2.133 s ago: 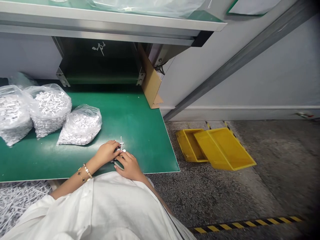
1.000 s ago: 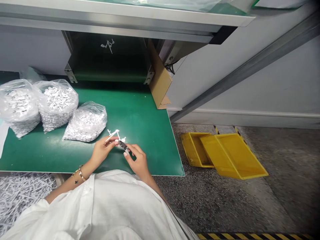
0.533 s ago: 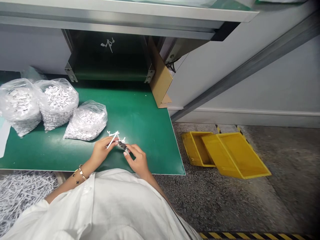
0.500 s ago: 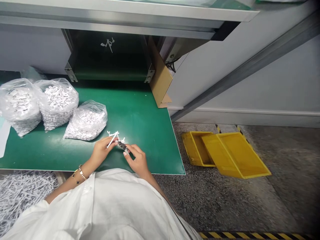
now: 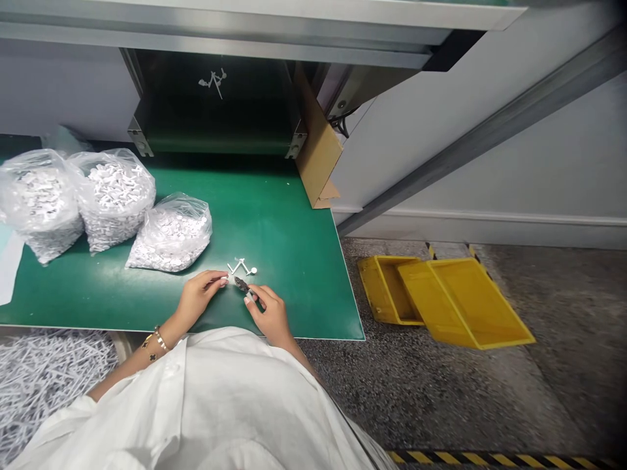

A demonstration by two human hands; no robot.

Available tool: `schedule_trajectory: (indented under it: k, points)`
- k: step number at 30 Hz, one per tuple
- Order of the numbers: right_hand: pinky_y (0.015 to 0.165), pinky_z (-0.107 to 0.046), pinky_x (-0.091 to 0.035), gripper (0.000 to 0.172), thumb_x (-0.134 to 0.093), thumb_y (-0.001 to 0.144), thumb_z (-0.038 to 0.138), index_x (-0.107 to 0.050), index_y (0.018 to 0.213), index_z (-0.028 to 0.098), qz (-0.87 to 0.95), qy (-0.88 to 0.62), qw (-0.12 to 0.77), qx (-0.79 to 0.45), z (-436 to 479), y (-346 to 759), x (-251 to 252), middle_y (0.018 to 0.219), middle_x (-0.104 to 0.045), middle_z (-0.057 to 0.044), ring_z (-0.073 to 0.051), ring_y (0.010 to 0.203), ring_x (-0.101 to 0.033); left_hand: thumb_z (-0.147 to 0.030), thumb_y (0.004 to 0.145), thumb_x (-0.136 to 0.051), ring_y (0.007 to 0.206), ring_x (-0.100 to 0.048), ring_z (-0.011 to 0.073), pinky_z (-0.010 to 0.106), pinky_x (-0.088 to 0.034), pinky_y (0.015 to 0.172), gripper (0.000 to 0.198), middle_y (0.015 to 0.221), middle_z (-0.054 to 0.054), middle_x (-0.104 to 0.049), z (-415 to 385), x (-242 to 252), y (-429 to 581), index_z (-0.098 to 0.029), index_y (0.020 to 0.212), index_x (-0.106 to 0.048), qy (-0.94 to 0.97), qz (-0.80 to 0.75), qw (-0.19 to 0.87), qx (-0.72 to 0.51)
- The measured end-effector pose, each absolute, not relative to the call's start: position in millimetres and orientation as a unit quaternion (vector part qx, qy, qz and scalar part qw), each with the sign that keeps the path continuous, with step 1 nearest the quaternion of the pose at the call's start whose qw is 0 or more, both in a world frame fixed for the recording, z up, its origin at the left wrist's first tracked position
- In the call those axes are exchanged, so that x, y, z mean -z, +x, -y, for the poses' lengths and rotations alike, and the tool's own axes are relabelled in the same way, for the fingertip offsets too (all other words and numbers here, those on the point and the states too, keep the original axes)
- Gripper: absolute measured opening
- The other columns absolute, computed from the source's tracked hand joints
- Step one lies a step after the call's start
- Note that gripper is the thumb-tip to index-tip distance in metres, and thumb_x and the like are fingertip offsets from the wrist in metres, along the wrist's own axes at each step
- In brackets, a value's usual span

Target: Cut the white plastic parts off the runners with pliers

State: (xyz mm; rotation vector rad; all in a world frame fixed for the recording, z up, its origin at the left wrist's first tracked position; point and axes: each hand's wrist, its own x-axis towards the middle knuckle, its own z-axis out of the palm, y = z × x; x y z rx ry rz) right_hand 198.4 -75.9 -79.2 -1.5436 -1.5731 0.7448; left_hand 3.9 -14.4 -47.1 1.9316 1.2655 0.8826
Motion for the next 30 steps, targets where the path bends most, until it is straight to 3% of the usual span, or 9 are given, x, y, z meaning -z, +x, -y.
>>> schedule_trajectory:
  k: [8,14,18,21,27,30]
  points:
    - [0.074,-0.025,-0.047,0.027,-0.060,0.079,0.027,-0.066,0.105,0.026,0.670,-0.593,0.359,-0.267,79.0,195.0,81.5,0.086,-0.064,0.000,-0.014,0.080,-0.062,-0.028,0.092,-0.052,0.096,-0.064,0.0181,0.033,-0.048,0.090,0.020,0.100,0.006,-0.070,-36.6,2.9,-32.5,-0.018,0.101,-0.067,0.740,-0.525,0.050,-0.417]
    - [0.075,-0.025,-0.048,0.028,-0.060,0.079,0.026,-0.065,0.106,0.027,0.680,-0.579,0.367,-0.262,79.0,197.0,84.0,0.089,-0.064,0.000,-0.014,0.080,-0.062,-0.029,0.092,-0.052,0.116,-0.053,0.0247,0.042,-0.038,0.101,0.024,0.108,0.009,-0.067,-61.2,-6.0,-45.9,-0.017,0.108,-0.064,0.734,-0.549,-0.030,-0.397]
    - [0.078,-0.026,-0.048,0.028,-0.058,0.081,0.028,-0.063,0.109,0.025,0.708,-0.533,0.379,-0.267,77.6,198.3,85.1,0.093,-0.064,-0.002,-0.015,0.084,-0.061,-0.029,0.093,-0.048,0.097,-0.058,0.0213,0.036,-0.045,0.088,0.022,0.097,0.008,-0.066,-40.5,7.6,-18.7,-0.018,0.106,-0.063,0.794,-0.497,0.007,-0.349]
    - [0.079,-0.026,-0.047,0.028,-0.061,0.079,0.029,-0.064,0.107,0.025,0.751,-0.508,0.340,-0.250,77.1,197.8,84.1,0.093,-0.064,-0.002,-0.015,0.086,-0.060,-0.026,0.095,-0.044,0.085,-0.059,0.0182,0.030,-0.046,0.076,0.022,0.090,0.006,-0.064,-24.3,17.8,13.6,-0.019,0.105,-0.063,0.884,-0.403,0.075,-0.222]
    - [0.075,-0.027,-0.046,0.030,-0.064,0.077,0.035,-0.066,0.105,0.026,0.814,-0.482,0.255,-0.201,79.2,196.0,83.8,0.092,-0.064,-0.002,-0.017,0.084,-0.059,-0.026,0.093,-0.050,0.083,-0.061,0.0194,0.027,-0.045,0.067,0.024,0.095,0.007,-0.061,-23.0,33.4,69.8,-0.018,0.114,-0.056,0.914,-0.385,0.127,-0.037]
    - [0.078,-0.027,-0.045,0.031,-0.063,0.078,0.035,-0.065,0.107,0.026,0.814,-0.484,0.250,-0.201,79.9,196.1,84.7,0.093,-0.064,-0.002,-0.017,0.085,-0.058,-0.019,0.093,-0.048,0.084,-0.060,0.0217,0.028,-0.045,0.065,0.017,0.094,0.010,-0.059,-26.8,38.9,83.5,-0.015,0.107,-0.057,0.911,-0.396,0.118,0.009]
